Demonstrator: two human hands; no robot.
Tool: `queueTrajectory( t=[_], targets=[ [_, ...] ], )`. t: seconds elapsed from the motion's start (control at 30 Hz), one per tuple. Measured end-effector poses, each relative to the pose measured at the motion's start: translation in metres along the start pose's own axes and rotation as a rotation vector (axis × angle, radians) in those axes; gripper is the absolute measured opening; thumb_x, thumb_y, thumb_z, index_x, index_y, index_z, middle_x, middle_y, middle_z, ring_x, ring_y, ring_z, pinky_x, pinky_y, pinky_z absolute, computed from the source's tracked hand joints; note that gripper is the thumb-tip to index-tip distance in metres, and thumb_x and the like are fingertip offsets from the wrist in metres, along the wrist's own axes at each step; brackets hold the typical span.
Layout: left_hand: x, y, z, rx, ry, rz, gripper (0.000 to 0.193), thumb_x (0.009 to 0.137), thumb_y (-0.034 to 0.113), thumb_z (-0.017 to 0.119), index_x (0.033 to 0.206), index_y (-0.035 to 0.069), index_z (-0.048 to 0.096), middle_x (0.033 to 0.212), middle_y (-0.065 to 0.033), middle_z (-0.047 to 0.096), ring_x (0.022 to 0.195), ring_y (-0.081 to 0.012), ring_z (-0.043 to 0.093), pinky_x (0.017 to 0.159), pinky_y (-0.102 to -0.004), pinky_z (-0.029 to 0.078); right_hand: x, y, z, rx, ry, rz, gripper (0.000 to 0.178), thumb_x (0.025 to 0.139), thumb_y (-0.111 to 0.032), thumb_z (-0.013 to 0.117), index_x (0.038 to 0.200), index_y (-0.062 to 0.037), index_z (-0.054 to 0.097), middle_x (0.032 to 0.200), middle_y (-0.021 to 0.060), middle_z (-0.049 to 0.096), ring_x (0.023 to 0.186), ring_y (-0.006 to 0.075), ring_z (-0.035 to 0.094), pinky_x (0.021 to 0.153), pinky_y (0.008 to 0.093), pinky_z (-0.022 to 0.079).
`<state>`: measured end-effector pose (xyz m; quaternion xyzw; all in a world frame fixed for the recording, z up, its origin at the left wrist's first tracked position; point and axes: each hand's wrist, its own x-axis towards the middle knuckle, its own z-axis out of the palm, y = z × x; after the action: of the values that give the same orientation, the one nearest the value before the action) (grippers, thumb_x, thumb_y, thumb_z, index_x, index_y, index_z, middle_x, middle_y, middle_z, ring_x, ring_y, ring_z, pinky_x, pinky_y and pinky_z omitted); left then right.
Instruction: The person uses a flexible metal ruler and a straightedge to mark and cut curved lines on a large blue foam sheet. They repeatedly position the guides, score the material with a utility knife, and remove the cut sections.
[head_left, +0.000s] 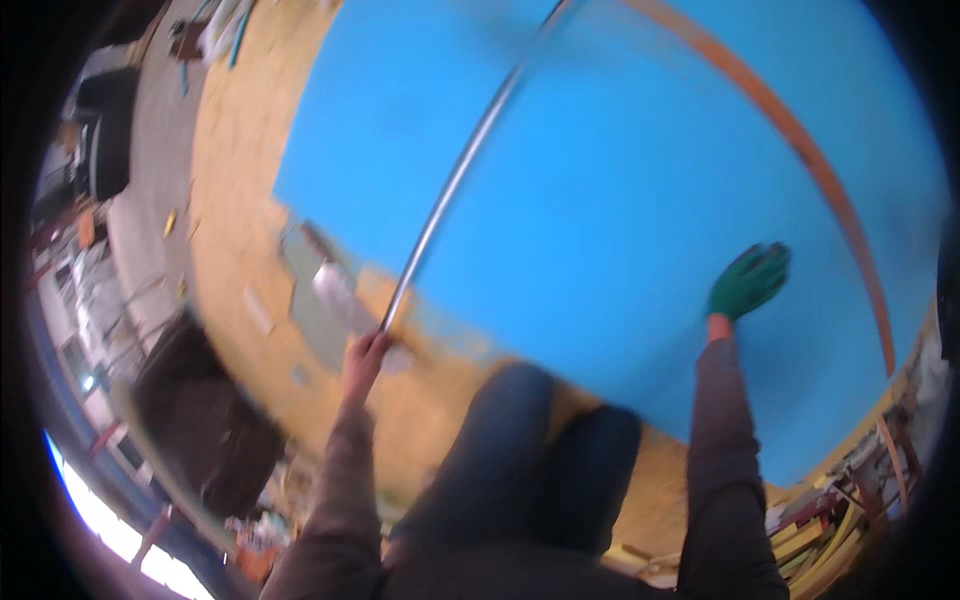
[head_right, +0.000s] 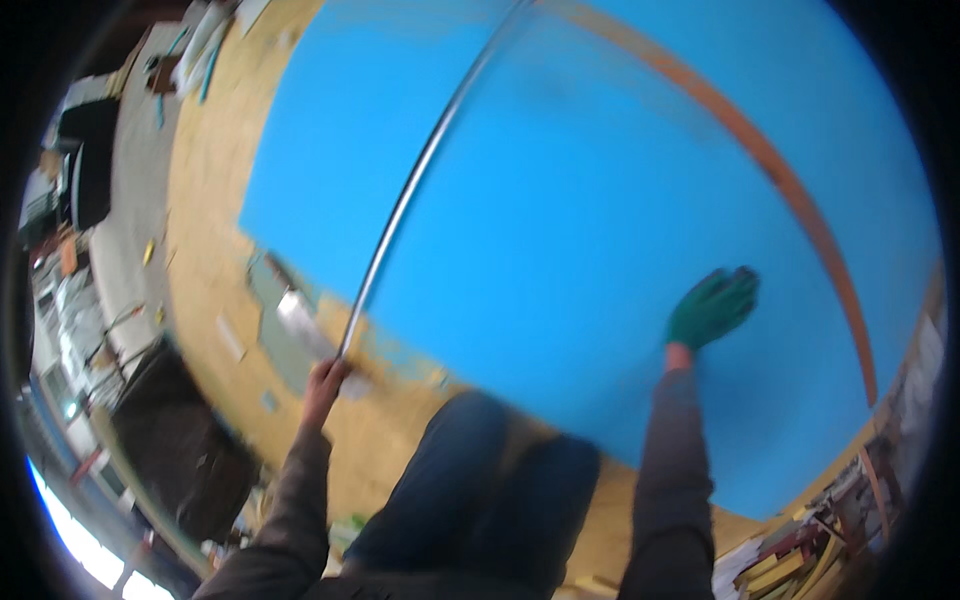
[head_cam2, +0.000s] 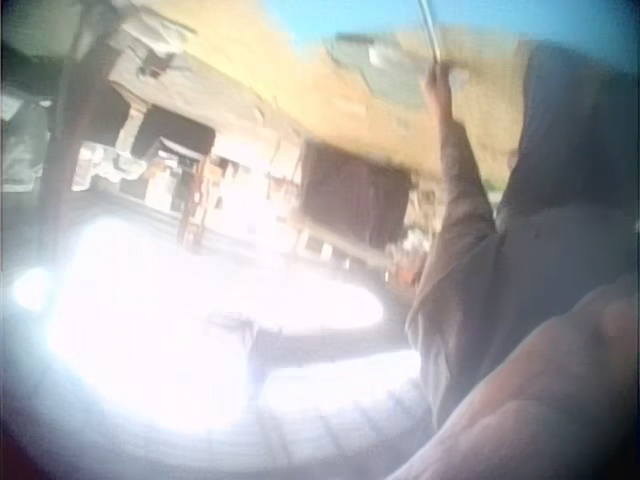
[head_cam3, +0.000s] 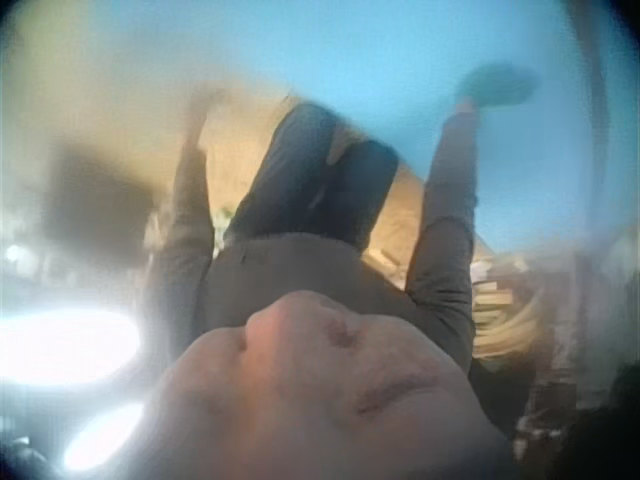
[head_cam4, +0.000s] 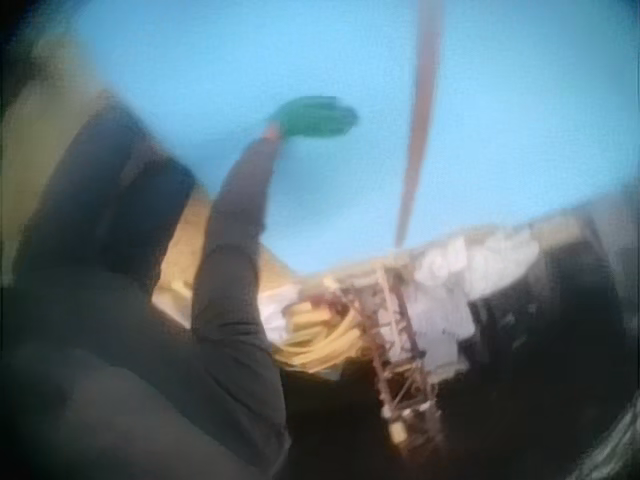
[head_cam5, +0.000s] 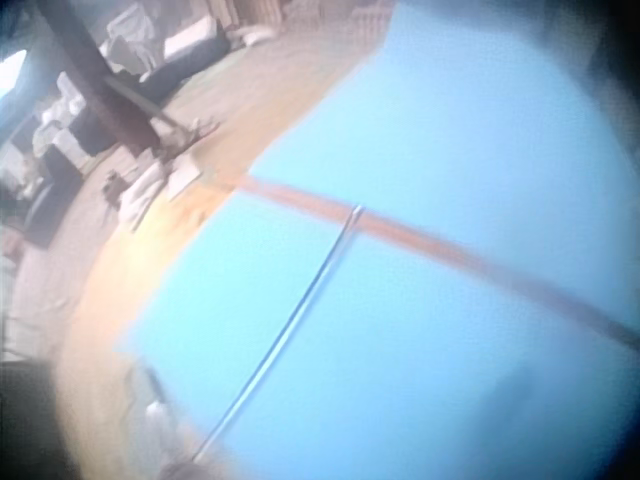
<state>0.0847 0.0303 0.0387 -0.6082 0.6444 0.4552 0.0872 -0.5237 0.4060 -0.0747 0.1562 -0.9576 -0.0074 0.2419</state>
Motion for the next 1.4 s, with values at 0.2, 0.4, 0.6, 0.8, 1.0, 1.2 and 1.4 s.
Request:
queueTrajectory(
  t=[0.2,0.4,0.6,0.8,1.0,1.2,1.4],
  targets=[
    [-0.002,0.007,0.005,-0.004,-0.016,0.002,0.031,0.109,0.029,0.062,0.096,0.003,0.072,0.081,0.0028,0.062,0.075,-0.0088,0.055,0.069,-0.0276,0.045,-0.001,0.011,0.006,-0.009,-0.025,0.049,0.044,0.114,-0.038,0.052,0.145,-0.0071,0.061,0.150,0.0148,0.061,0.136,0.0340,0.059,0.115,0.0509,0.043],
    [-0.001,0.006,0.008,-0.041,0.004,-0.010,0.031,0.106,0.028,0.065,0.103,-0.001,0.074,0.086,-0.0021,0.069,0.084,-0.0134,0.062,0.079,-0.0314,0.051,0.001,0.020,0.014,0.025,-0.074,0.050,0.052,0.115,-0.045,0.048,0.147,-0.0060,0.060,0.151,0.0151,0.060,0.138,0.0343,0.057,0.116,0.0526,0.041],
    [0.004,-0.009,0.009,0.000,0.016,0.019,0.031,0.106,0.029,0.065,0.105,0.000,0.075,0.087,-0.0038,0.071,0.084,-0.0142,0.064,0.079,-0.0320,0.052,0.000,0.026,0.017,0.014,-0.090,0.026,0.054,0.112,-0.044,0.051,0.145,-0.0018,0.059,0.149,0.0187,0.059,0.136,0.0374,0.057,0.116,0.0511,0.042],
    [0.006,-0.017,0.013,-0.049,0.052,0.090,0.031,0.109,0.027,0.062,0.096,-0.001,0.071,0.084,-0.0011,0.067,0.081,-0.0116,0.060,0.074,-0.0290,0.048,0.073,0.012,0.012,0.278,-0.055,-0.052,0.060,0.109,-0.049,0.058,0.149,-0.0035,0.057,0.155,0.0207,0.057,0.142,0.0376,0.054,0.119,0.0523,0.040],
    [0.002,-0.017,0.013,-0.018,0.052,0.048,0.030,0.107,0.028,0.065,0.104,0.000,0.075,0.087,-0.0024,0.070,0.084,-0.0119,0.063,0.077,-0.0301,0.051,0.192,-0.035,0.059,0.072,-0.022,-0.429,0.071,0.107,-0.056,0.057,0.159,-0.0070,0.049,0.157,0.0199,0.055,0.145,0.0380,0.052,0.122,0.0538,0.037],
    [0.003,-0.023,0.013,-0.048,0.034,0.066,0.030,0.108,0.028,0.064,0.103,0.000,0.074,0.086,-0.0013,0.068,0.083,-0.0125,0.061,0.076,-0.0314,0.051,0.231,-0.050,0.121,0.227,-0.281,-0.309,0.077,0.104,-0.064,0.056,0.162,-0.0138,0.045,0.160,0.0191,0.052,0.144,0.0399,0.052,0.120,0.0545,0.040],
    [0.000,-0.018,0.013,-0.058,0.029,0.019,0.028,0.109,0.026,0.063,0.104,0.001,0.074,0.090,-0.0016,0.073,0.086,-0.0108,0.063,0.078,-0.0299,0.052,0.248,-0.031,0.151,0.255,-0.282,-0.410,0.071,0.105,-0.056,0.061,0.163,-0.0177,0.046,0.157,0.0182,0.055,0.140,0.0410,0.055,0.116,0.0513,0.045]
  ],
)
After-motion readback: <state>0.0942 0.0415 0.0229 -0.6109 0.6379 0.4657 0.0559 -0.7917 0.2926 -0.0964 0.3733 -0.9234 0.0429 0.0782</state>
